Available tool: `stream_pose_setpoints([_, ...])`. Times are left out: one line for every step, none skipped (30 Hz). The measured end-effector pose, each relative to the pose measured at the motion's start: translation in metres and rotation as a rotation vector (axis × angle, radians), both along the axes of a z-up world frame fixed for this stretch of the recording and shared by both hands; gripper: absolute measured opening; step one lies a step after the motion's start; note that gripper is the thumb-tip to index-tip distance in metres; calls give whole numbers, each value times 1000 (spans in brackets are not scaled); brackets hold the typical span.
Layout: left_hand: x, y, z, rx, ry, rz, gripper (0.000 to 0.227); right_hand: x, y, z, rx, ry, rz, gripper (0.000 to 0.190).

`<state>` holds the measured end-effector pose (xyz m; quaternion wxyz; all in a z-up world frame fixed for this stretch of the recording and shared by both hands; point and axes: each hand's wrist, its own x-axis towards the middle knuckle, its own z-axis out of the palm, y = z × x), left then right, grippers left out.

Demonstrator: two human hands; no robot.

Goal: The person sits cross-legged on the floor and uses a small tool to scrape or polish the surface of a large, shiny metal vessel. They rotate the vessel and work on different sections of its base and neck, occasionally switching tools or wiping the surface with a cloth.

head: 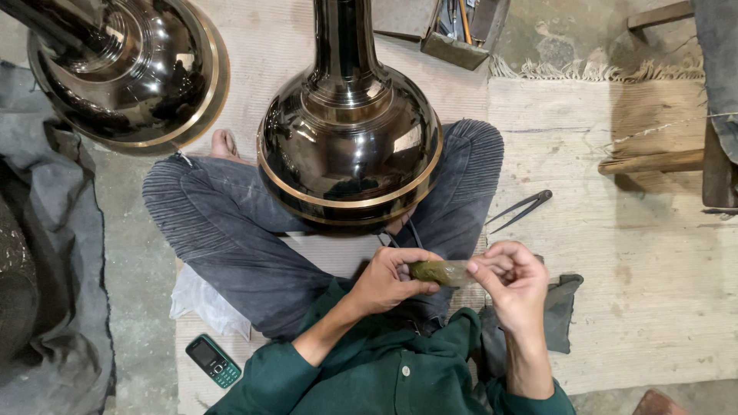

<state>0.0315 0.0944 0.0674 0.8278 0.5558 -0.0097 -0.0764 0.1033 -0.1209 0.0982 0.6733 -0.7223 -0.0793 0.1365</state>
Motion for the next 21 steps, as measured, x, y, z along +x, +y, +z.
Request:
stream_pose_setpoints([0,0,0,15,-6,-8,35,-4,2,7,-144,-90,-19,14])
stream_pose_setpoints([0,0,1,57,-1,1,36,-7,4,14,-289,-180,-38,10])
stream_pose_setpoints([1,-1,3,99,2,12,36,-7,6,20,-270,-215,20,11])
stream_pose_setpoints([1,-1,4,141,6,22,37,-7,7,25,-251,-250,78,13])
stream_pose_setpoints([2,-1,6,139,4,16,37,-7,9,28,-231,-283,135,15])
stream_pose_setpoints([2,-1,8,137,3,10,36,-8,10,30,-239,-272,170,17])
stream_pose_setpoints([2,-1,10,135,2,6,36,-8,11,31,-246,-262,207,19])
stream_pose_setpoints([2,-2,12,179,23,-8,37,-7,11,31,-254,-252,245,21])
stream_pose_setpoints([2,-2,14,226,45,-17,39,-7,12,28,-259,-247,239,21])
stream_pose_setpoints([2,-3,15,272,68,-26,40,-7,13,25,-265,-242,234,21])
stream_pose_setpoints([2,-4,16,295,66,-30,40,-7,12,21,-270,-238,231,21])
stream_pose_setpoints([3,-4,16,318,65,-33,42,-6,9,18,-278,-218,237,22])
stream_pose_setpoints([2,-6,15,341,65,-36,43,-6,7,14,-288,-196,244,23])
stream_pose_setpoints([2,-7,14,322,54,-21,42,-6,4,10,-297,-175,250,25])
stream_pose_setpoints([2,-9,12,302,41,-6,41,-6,2,7,-282,-160,254,24])
stream_pose_setpoints([2,-10,10,283,29,10,43,-4,1,3,-267,-145,257,24])
stream_pose_setpoints([1,-11,8,294,5,8,44,-4,-1,-1,-253,-128,259,23])
stream_pose_setpoints([1,-12,6,305,-19,5,46,-3,-2,-3,-277,-154,267,22])
stream_pose_setpoints([1,-13,4,315,-43,0,48,-3,-3,-5,-302,-180,273,21])
stream_pose_setpoints([0,-12,2,295,-39,-7,49,-2,-3,-6,-328,-206,278,21])
stream_pose_setpoints([-1,-12,0,274,-34,-14,49,-2,-3,-7,-332,-219,286,22])
